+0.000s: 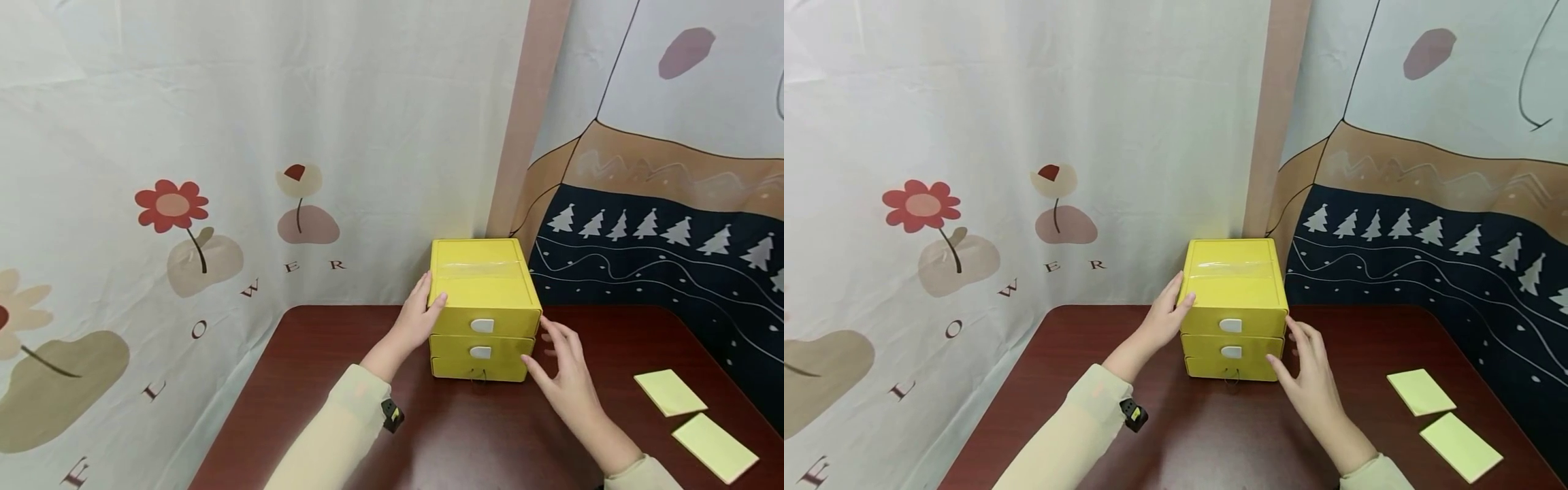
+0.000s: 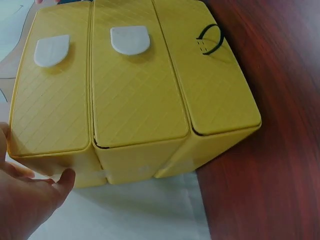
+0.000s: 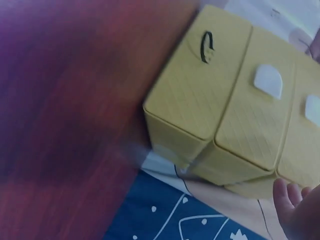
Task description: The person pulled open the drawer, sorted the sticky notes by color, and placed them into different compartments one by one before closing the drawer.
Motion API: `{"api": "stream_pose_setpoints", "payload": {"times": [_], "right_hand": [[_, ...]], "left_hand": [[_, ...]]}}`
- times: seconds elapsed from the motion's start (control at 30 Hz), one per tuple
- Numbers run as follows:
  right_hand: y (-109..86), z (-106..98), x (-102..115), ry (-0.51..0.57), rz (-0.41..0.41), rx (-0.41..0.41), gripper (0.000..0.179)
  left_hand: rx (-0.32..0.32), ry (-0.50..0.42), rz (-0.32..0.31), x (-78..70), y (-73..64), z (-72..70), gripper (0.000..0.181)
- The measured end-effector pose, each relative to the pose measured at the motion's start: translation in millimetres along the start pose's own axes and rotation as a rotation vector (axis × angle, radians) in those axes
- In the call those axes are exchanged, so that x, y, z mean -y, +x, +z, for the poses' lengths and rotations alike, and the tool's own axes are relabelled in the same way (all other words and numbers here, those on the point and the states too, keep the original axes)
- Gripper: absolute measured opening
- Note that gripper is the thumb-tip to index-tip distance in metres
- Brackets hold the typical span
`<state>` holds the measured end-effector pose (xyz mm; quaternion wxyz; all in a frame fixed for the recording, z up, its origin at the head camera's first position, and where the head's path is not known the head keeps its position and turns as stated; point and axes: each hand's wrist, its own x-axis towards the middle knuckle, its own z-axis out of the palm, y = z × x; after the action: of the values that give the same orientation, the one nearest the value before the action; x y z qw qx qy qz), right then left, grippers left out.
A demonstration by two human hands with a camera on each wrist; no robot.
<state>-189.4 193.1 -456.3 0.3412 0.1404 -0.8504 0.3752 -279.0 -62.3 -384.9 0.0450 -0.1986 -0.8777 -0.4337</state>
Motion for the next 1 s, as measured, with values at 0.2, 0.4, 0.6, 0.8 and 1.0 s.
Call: {"api": "stream_pose_setpoints", "payload": {"times": [0.2,0.4,0.6,0.8,1.0], "right_hand": [[-16.6,8,1,-0.016,-0.132,0.016,0.067],[-32.2,22,-1,-0.131,-0.182,0.09,0.048],[-42.2,39,-7,-0.22,-0.25,0.168,0.047],[-46.3,58,-8,-0.359,-0.278,0.298,0.047],[-42.9,75,-5,-0.456,-0.322,0.352,0.043]], "left_hand": [[0.007,-0.07,-0.032,5.8,1.5,-0.8,0.068],[0.015,-0.163,-0.072,11.1,2.0,-4.0,0.071],[0.0,-0.226,-0.098,11.9,2.1,-5.9,0.071],[-0.023,-0.285,-0.088,12.5,2.9,-6.3,0.068],[-0.024,-0.38,-0.068,-0.9,-3.0,-10.9,0.065]]}}
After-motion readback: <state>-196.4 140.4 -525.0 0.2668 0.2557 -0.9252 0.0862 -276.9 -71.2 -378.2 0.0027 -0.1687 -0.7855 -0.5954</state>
